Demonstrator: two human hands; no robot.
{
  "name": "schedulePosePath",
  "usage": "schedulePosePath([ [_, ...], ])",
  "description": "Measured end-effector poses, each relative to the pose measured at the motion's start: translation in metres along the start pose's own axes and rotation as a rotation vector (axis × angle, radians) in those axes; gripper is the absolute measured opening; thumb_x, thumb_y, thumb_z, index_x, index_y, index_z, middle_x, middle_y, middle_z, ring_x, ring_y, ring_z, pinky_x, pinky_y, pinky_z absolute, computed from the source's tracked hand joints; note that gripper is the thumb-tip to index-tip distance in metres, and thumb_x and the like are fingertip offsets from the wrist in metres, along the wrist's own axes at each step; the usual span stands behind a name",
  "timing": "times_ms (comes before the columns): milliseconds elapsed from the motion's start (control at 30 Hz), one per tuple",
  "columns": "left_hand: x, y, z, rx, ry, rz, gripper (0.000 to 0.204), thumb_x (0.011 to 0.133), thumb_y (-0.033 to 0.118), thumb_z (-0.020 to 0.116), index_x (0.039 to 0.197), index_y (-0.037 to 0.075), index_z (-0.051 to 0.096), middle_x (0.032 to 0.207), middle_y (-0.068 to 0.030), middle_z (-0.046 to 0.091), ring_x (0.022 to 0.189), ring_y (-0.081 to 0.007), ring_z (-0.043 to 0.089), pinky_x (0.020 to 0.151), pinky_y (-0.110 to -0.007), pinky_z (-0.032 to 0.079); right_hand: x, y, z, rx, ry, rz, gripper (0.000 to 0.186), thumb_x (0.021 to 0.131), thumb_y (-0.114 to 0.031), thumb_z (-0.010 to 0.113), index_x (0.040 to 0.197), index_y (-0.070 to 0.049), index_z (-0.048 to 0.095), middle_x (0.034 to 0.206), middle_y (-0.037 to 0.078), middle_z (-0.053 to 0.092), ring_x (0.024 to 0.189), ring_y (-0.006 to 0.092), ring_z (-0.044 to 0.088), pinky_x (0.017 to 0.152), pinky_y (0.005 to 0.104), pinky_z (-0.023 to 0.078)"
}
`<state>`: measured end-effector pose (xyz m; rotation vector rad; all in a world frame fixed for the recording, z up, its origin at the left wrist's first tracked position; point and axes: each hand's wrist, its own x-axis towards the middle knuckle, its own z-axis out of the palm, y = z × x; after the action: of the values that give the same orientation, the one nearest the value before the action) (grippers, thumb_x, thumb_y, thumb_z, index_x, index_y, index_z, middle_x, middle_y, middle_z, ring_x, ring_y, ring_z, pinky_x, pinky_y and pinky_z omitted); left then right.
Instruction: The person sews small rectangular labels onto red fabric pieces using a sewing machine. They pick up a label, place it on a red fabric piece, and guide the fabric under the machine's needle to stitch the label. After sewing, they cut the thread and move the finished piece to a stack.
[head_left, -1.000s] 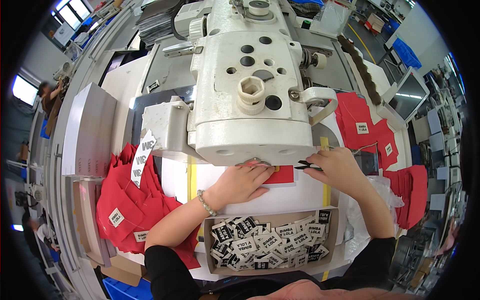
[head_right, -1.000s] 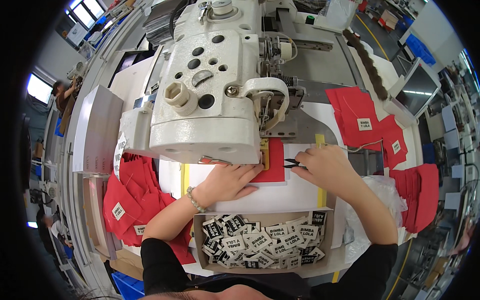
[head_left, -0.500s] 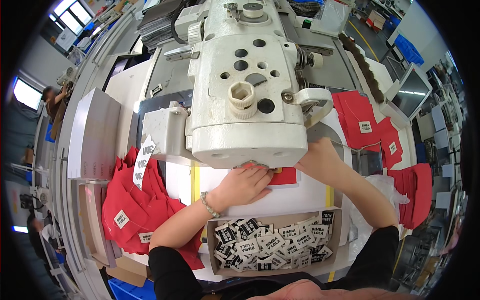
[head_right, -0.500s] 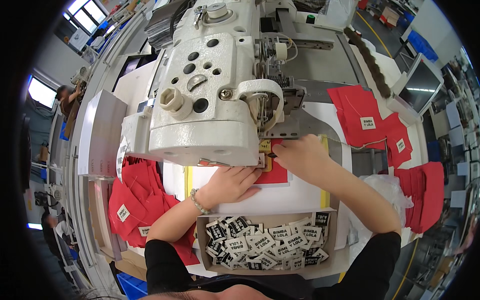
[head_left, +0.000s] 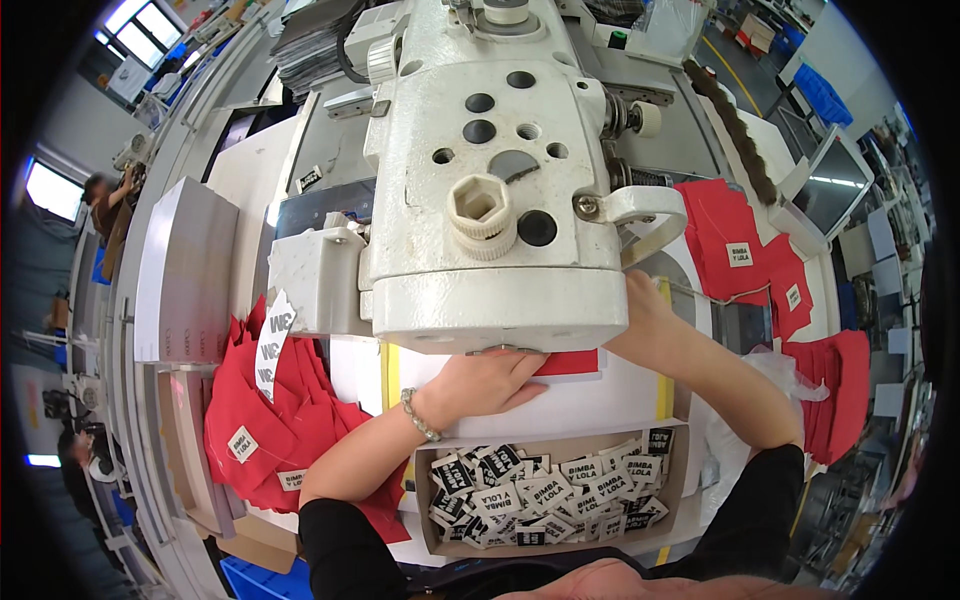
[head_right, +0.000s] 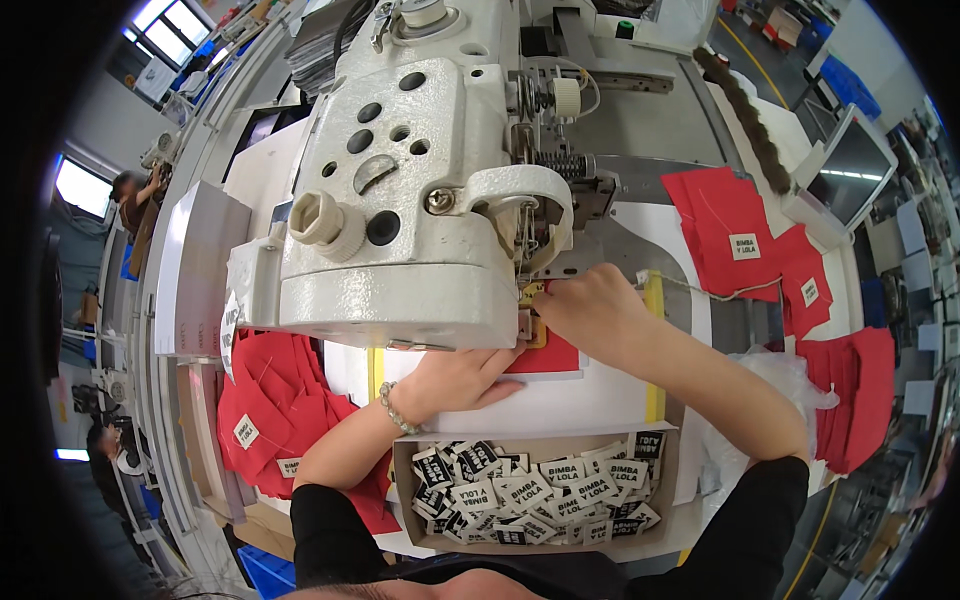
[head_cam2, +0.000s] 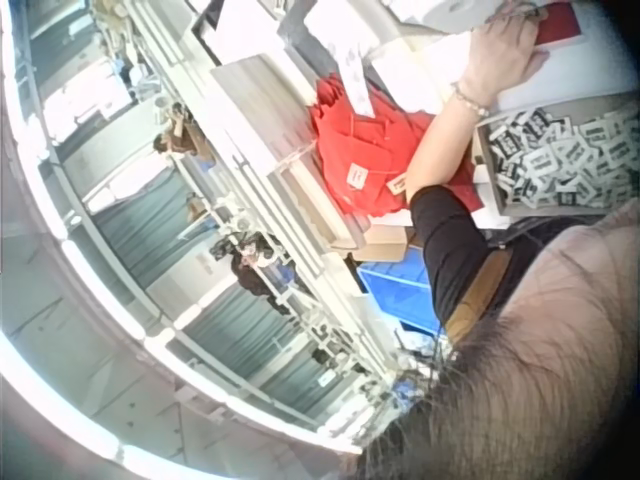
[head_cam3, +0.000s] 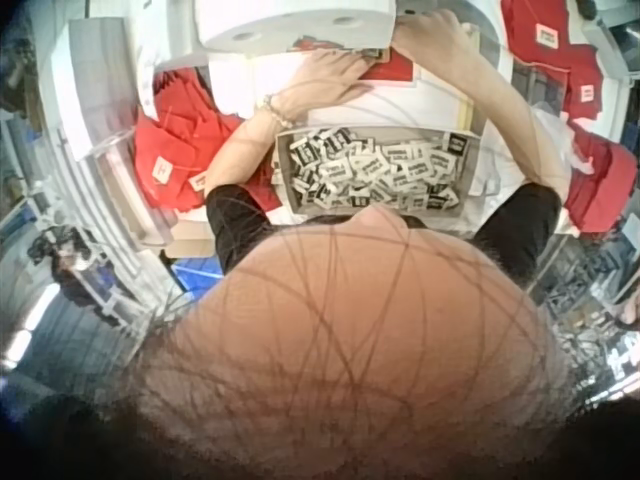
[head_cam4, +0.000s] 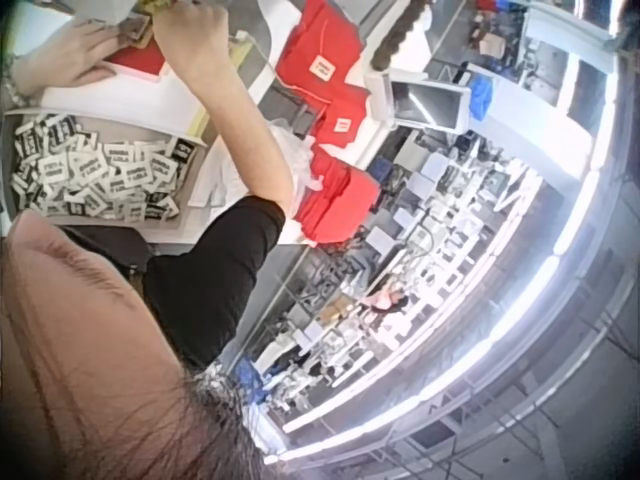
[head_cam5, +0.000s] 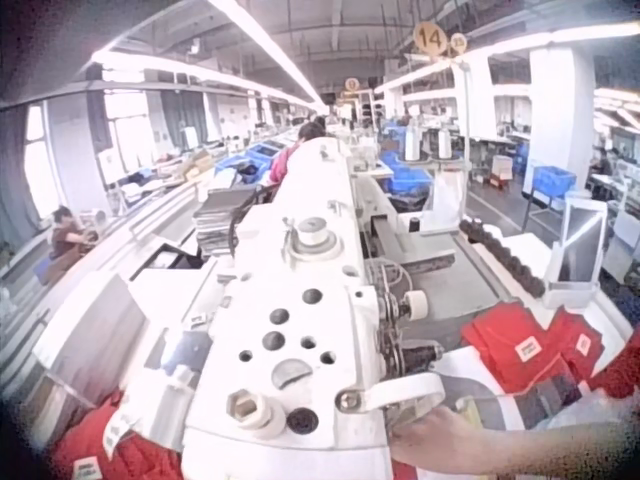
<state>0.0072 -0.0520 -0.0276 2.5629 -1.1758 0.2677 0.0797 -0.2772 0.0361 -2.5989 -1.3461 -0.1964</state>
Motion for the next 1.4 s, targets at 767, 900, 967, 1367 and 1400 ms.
schedulePosePath([
  [767,0.004,0.002,-0.001,-0.076,-0.043,-0.021,0.050,0.089,0.041,0.060,0.120,0.002,0.053,0.138,-0.0193,0.047,0.122,-0.0362,0.050,0.104,-0.046,0.038,0.002,0.012,-0.004,0.151,0.038,0.021,0.012,0.076,-0.020,0.066,0.072,-0.008,0.063,0.065,0.006,0.062,0.063,0.0257,0.063,0.054,0.0390,0.047],
  [900,0.007,0.002,-0.003,-0.076,-0.037,-0.009,0.050,0.089,0.041,0.060,0.120,0.002,0.053,0.137,-0.0181,0.049,0.119,-0.0363,0.051,0.102,-0.045,0.039,0.003,0.010,-0.004,0.112,0.069,-0.012,0.010,0.075,-0.016,0.065,0.070,-0.008,0.062,0.064,0.006,0.062,0.061,0.0256,0.063,0.053,0.0381,0.047],
  [967,0.007,0.002,-0.004,-0.076,-0.035,-0.002,0.049,0.089,0.040,0.060,0.119,0.002,0.053,0.136,-0.0175,0.049,0.119,-0.0359,0.051,0.102,-0.045,0.039,0.004,0.008,-0.004,0.105,0.079,-0.022,0.008,0.074,-0.015,0.064,0.070,-0.008,0.062,0.063,0.006,0.061,0.060,0.0252,0.063,0.053,0.0374,0.047],
  [1367,0.005,0.002,-0.003,-0.061,-0.045,0.012,0.044,0.089,0.038,0.059,0.117,0.003,0.055,0.135,-0.0163,0.049,0.119,-0.0343,0.050,0.102,-0.045,0.039,0.005,0.000,-0.010,0.028,0.015,-0.073,0.005,0.070,-0.011,0.064,0.074,-0.009,0.067,0.065,0.004,0.064,0.060,0.0214,0.067,0.052,0.0324,0.050],
  [1400,0.004,0.002,-0.002,-0.057,-0.047,0.013,0.044,0.089,0.037,0.059,0.117,0.004,0.055,0.135,-0.0163,0.049,0.120,-0.0343,0.050,0.102,-0.045,0.038,0.005,0.000,-0.011,0.030,0.015,-0.073,0.005,0.070,-0.011,0.064,0.073,-0.009,0.067,0.065,0.004,0.065,0.060,0.0213,0.067,0.052,0.0322,0.050],
])
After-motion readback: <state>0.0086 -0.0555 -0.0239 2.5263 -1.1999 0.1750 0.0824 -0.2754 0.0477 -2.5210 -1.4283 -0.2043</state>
